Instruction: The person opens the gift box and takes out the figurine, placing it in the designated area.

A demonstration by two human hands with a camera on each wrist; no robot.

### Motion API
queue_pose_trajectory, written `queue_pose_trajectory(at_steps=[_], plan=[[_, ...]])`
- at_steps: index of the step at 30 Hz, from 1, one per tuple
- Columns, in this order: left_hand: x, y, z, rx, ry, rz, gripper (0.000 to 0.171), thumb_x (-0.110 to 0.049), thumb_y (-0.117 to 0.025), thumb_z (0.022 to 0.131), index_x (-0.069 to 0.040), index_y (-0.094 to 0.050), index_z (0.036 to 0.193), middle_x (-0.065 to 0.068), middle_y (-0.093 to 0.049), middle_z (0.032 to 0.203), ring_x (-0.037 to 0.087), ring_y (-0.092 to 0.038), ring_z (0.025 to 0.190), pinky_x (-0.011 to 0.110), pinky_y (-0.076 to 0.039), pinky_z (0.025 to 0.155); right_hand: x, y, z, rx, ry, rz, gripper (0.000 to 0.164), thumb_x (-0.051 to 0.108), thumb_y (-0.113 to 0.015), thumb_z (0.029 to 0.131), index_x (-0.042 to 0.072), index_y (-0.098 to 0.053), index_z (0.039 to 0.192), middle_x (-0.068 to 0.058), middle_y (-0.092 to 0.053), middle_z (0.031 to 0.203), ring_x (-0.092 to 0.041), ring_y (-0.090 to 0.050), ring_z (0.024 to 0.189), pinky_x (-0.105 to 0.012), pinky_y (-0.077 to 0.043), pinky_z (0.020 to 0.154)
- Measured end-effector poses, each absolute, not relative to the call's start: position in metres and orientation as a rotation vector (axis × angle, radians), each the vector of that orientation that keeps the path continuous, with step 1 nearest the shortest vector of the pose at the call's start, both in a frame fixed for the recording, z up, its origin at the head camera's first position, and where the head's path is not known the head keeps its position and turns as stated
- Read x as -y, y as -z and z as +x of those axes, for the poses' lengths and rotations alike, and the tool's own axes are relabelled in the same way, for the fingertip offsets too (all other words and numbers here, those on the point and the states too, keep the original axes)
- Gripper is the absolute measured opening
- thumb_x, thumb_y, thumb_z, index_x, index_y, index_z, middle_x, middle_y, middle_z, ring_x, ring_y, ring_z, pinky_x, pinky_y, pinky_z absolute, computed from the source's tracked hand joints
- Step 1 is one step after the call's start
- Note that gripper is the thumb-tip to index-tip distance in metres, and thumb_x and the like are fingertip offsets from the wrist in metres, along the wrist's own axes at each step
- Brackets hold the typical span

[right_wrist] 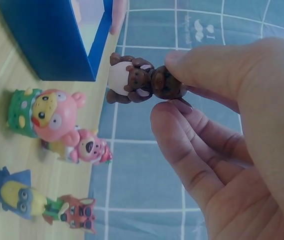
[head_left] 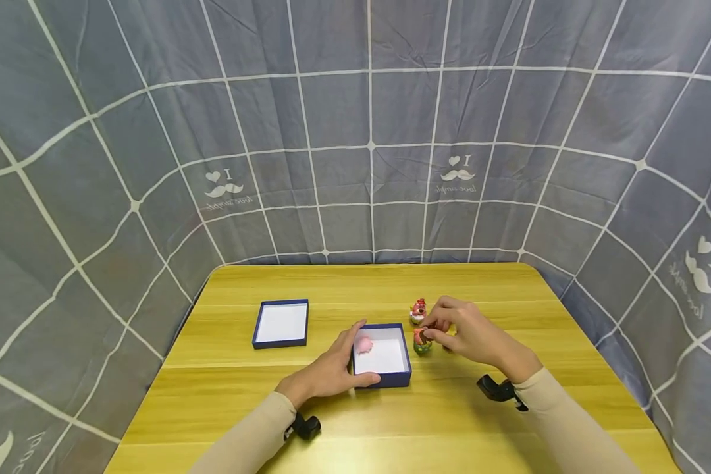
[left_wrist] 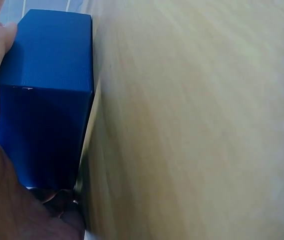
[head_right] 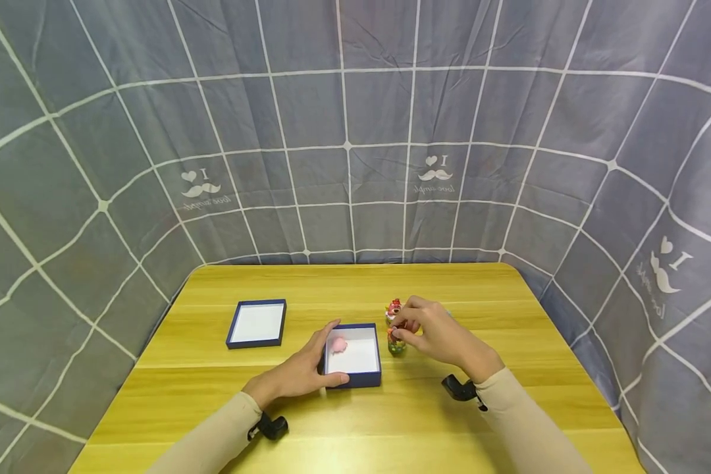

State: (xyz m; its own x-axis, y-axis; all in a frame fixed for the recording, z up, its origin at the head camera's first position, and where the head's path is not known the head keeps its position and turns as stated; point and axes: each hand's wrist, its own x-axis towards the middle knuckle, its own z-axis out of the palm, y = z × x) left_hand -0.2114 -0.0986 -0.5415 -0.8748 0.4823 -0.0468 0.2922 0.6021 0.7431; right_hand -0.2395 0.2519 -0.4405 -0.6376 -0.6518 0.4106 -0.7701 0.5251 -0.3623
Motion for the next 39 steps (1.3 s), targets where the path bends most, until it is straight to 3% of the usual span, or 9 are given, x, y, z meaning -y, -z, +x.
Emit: queue_pose_trajectory(at_steps=[5,15,19,26,35,39], plan=[[0.1,0.541,-0.211,-2.578,-1.139,0.63,0.123,-0.072,-0.083,0.101,-0.038,-0.003,0.189,0.019,-0.029,0.191,0.045,-0.052,0.165,0.07,-0.047,0.132,-0.258,0.44,-0.241,2.549,-0.773,1.195,0.009,0.006,-0.091,0.102,0.011,-0.09,0.109,0.006,-0.075,0.101,0.002,-0.066,0.084,-0.027,-0.062,0.07],[0.098,0.542,-0.215,-2.575,-1.147,0.625,0.124,-0.07,-0.084,0.101,-0.033,-0.005,0.19,0.02,-0.03,0.19,0.045,-0.053,0.164,0.07,-0.047,0.132,-0.27,0.439,-0.244,2.526,-0.777,1.155,0.008,0.006,-0.092,0.101,0.011,-0.088,0.107,0.004,-0.076,0.103,0.001,-0.067,0.084,-0.032,-0.063,0.069],[0.097,0.543,-0.216,-2.577,-1.138,0.626,0.124,-0.072,-0.082,0.101,-0.031,-0.005,0.19,0.02,-0.029,0.191,0.045,-0.053,0.164,0.07,-0.047,0.132,-0.274,0.437,-0.247,2.501,-0.748,1.162,0.009,0.006,-0.092,0.1,0.011,-0.088,0.107,0.002,-0.076,0.104,-0.001,-0.068,0.085,-0.027,-0.062,0.07],[0.097,0.541,-0.219,-2.6,-1.12,0.629,0.125,-0.074,-0.081,0.101,-0.031,-0.004,0.19,0.019,-0.03,0.19,0.044,-0.054,0.163,0.069,-0.048,0.132,-0.277,0.434,-0.252,2.482,-0.744,1.166,0.01,0.004,-0.092,0.1,0.009,-0.087,0.106,0.002,-0.077,0.104,-0.002,-0.069,0.084,-0.034,-0.065,0.069],[0.095,0.541,-0.217,-2.591,-1.126,0.619,0.125,-0.074,-0.082,0.1,-0.033,-0.004,0.19,0.019,-0.028,0.191,0.045,-0.052,0.165,0.07,-0.047,0.132,-0.282,0.438,-0.254,2.487,-0.748,1.138,0.013,0.003,-0.093,0.098,0.012,-0.087,0.106,0.003,-0.077,0.103,-0.001,-0.069,0.083,-0.025,-0.06,0.068],[0.095,0.542,-0.216,-2.59,-1.128,0.61,0.125,-0.075,-0.081,0.1,-0.034,-0.004,0.19,0.018,-0.029,0.191,0.045,-0.052,0.165,0.069,-0.047,0.132,-0.286,0.437,-0.256,2.49,-0.75,1.134,0.014,0.002,-0.093,0.098,0.012,-0.087,0.106,0.002,-0.078,0.104,-0.002,-0.07,0.084,-0.027,-0.062,0.069]])
